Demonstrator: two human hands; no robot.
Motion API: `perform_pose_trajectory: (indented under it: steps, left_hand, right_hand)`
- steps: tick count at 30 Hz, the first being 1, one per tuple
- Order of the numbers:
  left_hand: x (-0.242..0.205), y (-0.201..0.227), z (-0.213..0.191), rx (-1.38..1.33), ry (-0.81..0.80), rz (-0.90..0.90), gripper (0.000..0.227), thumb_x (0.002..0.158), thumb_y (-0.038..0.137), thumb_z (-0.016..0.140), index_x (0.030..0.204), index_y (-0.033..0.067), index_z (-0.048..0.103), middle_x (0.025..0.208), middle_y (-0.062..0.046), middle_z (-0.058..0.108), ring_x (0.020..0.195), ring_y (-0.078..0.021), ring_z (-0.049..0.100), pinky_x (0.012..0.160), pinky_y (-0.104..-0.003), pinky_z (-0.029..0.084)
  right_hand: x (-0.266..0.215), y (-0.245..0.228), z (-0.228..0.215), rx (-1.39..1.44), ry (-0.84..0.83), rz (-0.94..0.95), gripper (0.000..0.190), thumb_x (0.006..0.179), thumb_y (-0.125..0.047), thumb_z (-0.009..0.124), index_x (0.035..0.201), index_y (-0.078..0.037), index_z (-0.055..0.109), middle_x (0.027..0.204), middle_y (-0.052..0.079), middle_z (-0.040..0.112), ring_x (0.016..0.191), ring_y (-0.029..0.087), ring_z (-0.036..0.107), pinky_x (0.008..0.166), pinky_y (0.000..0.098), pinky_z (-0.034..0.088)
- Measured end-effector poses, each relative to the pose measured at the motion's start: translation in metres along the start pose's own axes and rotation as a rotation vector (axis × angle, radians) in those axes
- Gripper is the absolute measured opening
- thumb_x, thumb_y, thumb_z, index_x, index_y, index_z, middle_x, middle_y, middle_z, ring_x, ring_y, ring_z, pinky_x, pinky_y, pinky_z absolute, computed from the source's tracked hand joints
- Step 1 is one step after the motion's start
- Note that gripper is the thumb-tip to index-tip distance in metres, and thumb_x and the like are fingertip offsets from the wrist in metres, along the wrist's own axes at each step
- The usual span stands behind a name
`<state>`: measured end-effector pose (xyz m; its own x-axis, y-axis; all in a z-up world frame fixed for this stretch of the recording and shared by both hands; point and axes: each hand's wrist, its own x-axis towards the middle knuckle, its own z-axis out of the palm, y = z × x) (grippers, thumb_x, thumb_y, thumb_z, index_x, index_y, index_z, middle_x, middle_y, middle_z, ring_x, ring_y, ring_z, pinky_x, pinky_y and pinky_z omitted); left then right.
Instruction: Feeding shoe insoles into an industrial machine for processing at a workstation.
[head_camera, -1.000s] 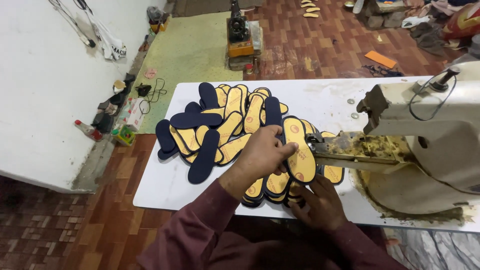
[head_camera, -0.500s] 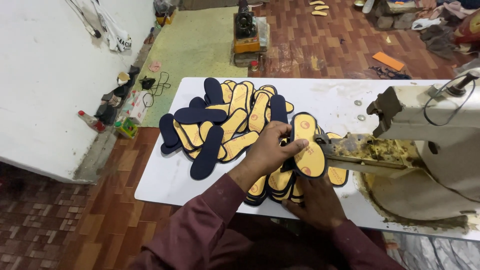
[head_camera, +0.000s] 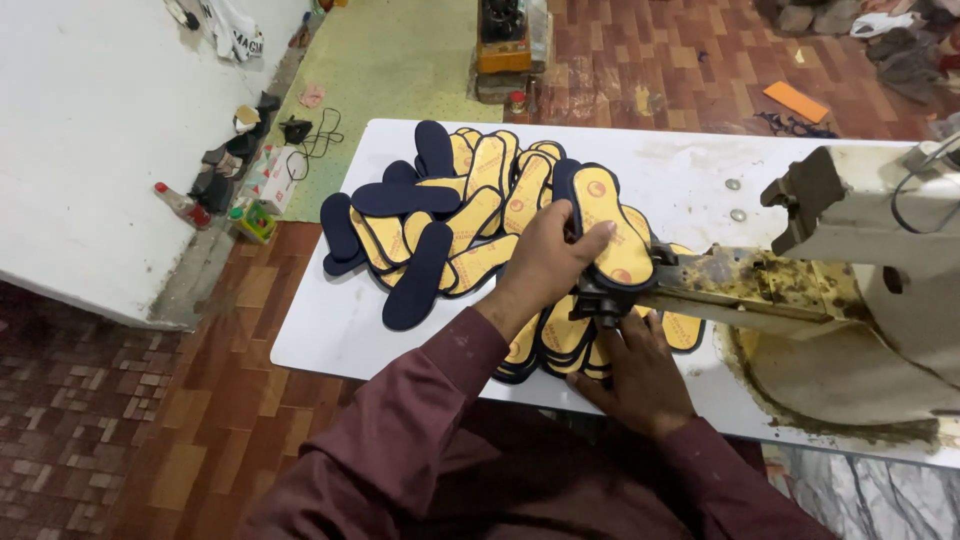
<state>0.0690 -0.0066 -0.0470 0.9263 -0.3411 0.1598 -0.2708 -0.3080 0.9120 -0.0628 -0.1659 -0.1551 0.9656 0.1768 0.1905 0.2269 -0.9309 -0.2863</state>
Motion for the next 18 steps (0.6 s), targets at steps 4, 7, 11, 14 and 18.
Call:
perform_pose_trajectory:
  steps: [4, 7, 11, 14, 18]
  left_hand:
    - [-0.026, 0.019, 0.005, 0.000, 0.095, -0.080, 0.050, 0.089, 0.060, 0.060, 0.082, 0.0114, 0.048, 0.081, -0.011, 0.052, 0.082, -0.0326, 0.065, 0.073, -0.044, 0.052]
    - [-0.049, 0.037, 0.007, -0.024, 0.195, -0.156, 0.047, 0.091, 0.055, 0.057, 0.087, 0.0086, 0.048, 0.086, -0.014, 0.052, 0.086, -0.0347, 0.065, 0.077, -0.045, 0.052]
    - [-0.065, 0.056, 0.004, 0.059, 0.139, -0.280, 0.059, 0.086, 0.057, 0.055, 0.082, -0.0011, 0.061, 0.082, -0.025, 0.064, 0.095, -0.0476, 0.068, 0.085, -0.056, 0.052]
    - [-0.061, 0.046, -0.002, 0.069, 0.069, -0.316, 0.059, 0.084, 0.058, 0.056, 0.080, -0.0002, 0.066, 0.081, -0.021, 0.069, 0.093, -0.0417, 0.071, 0.084, -0.053, 0.054]
    - [-0.052, 0.044, -0.007, 0.023, 0.106, -0.346, 0.072, 0.073, 0.057, 0.068, 0.107, -0.0059, 0.065, 0.107, -0.026, 0.068, 0.116, -0.0436, 0.066, 0.097, -0.053, 0.053]
  right_hand:
    - [0.000, 0.007, 0.015, -0.019, 0.007, 0.021, 0.095, 0.081, -0.073, 0.066, 0.151, -0.012, 0.048, 0.148, 0.022, 0.050, 0.148, 0.040, 0.039, 0.128, 0.0587, 0.015]
    - [-0.001, 0.011, 0.019, -0.028, -0.039, 0.047, 0.094, 0.080, -0.074, 0.066, 0.149, -0.012, 0.050, 0.144, 0.022, 0.054, 0.147, 0.039, 0.043, 0.129, 0.0572, 0.013]
    - [-0.003, 0.014, 0.026, -0.040, -0.065, 0.076, 0.096, 0.080, -0.076, 0.064, 0.149, -0.011, 0.049, 0.143, 0.025, 0.054, 0.145, 0.043, 0.044, 0.130, 0.0555, 0.014]
    - [-0.004, 0.019, 0.034, -0.030, -0.042, 0.066, 0.096, 0.080, -0.074, 0.065, 0.150, -0.011, 0.046, 0.143, 0.027, 0.054, 0.144, 0.045, 0.045, 0.129, 0.0562, 0.015]
    - [-0.005, 0.019, 0.032, 0.013, -0.019, 0.046, 0.093, 0.083, -0.071, 0.064, 0.151, -0.012, 0.044, 0.142, 0.026, 0.054, 0.144, 0.045, 0.045, 0.127, 0.0567, 0.017]
